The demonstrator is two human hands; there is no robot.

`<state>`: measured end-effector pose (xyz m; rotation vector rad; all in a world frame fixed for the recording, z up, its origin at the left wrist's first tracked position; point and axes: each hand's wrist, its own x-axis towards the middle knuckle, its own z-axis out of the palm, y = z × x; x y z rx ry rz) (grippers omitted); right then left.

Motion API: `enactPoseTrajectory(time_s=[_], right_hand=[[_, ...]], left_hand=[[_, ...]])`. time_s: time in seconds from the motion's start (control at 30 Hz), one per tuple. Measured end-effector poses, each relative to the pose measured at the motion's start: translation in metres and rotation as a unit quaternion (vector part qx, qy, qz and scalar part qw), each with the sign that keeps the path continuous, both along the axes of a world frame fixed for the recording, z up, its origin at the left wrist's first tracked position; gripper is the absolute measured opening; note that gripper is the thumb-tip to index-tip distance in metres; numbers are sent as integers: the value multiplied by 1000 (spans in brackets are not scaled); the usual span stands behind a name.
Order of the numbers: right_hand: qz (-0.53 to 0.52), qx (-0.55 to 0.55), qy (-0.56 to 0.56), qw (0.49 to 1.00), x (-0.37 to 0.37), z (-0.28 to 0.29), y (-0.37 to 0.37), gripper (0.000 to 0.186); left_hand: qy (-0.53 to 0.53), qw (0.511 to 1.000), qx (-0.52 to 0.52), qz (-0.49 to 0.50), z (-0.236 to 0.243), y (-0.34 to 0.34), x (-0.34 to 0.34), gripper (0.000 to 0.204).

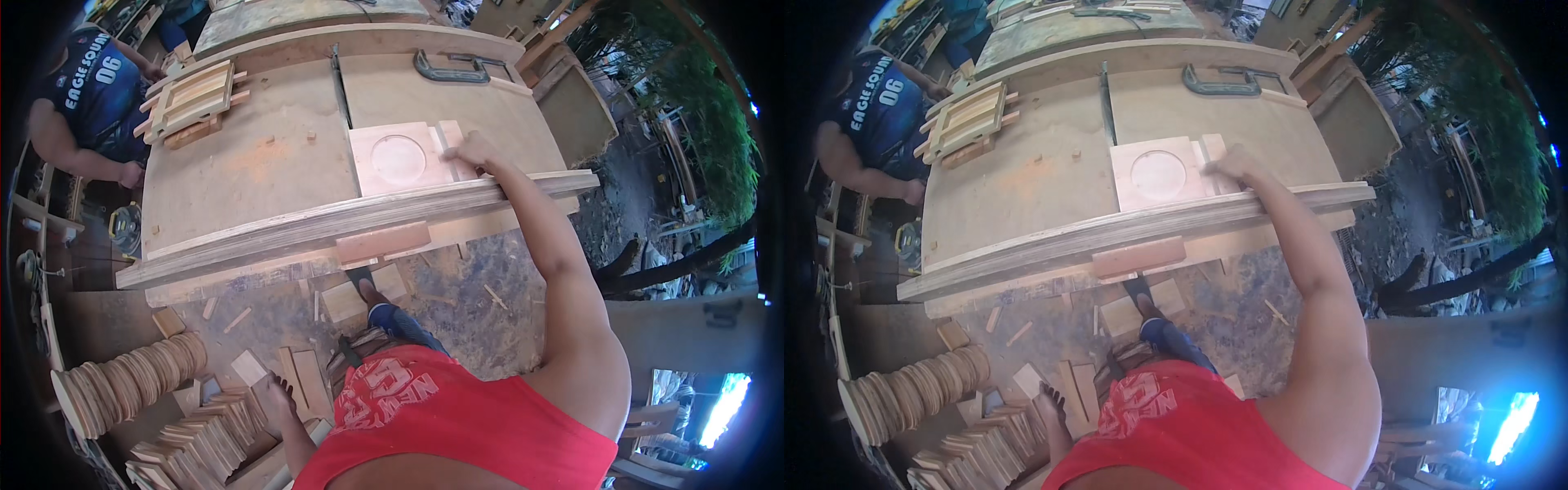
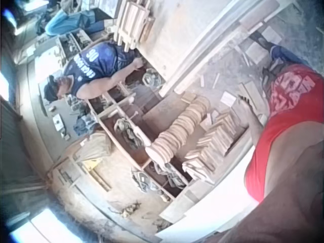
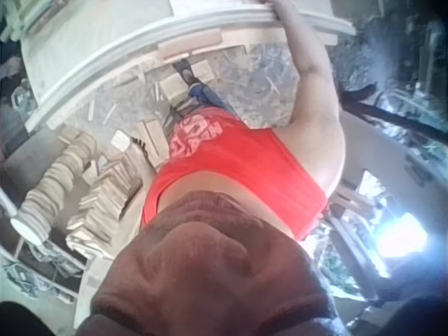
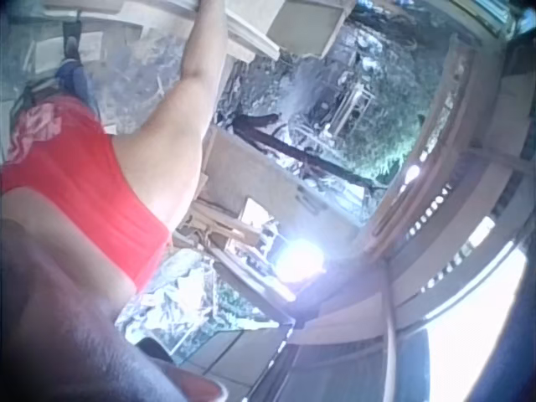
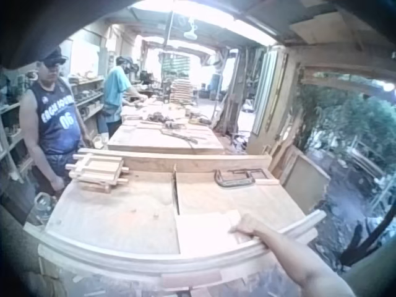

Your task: The person uses a table saw to cut small wooden pieces with a jig, repeatedly feeding them through the blade and stacking the finished pieces on the table.

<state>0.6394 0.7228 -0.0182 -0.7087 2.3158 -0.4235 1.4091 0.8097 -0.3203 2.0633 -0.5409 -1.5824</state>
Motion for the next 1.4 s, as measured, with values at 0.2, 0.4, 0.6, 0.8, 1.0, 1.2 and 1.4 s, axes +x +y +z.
enactPoseTrajectory(time_s=[0.2, 0.4, 0.6, 0.8, 1.0, 1.2, 1.4], right_hand=[[-98, -194, -80, 973, -64, -11, 28, 58], [-143, -419, -209, 872, -72, 56, 97, 54], [21, -607, -595, 526, -45, 28, 100, 77], [82, -677, -554, 478, 15, 27, 107, 79], [-7, -597, -644, 478, 113, 45, 149, 73], [-51, -496, -706, 503, 196, 14, 158, 65], [-65, -455, -694, 553, 226, -1, 201, 57]], left_hand=[[13, 999, 48, -4, -11, 23, 8, 79], [53, 997, 61, -5, -22, 28, 23, 70], [34, 994, 38, -92, -42, -30, 5, 62], [-27, 907, -143, -396, 97, -66, -111, 52], [109, 582, -620, -515, 313, -56, -266, 49], [170, 483, -730, -452, 430, -62, -358, 109], [359, 504, -583, -527, 416, -38, -374, 148]])
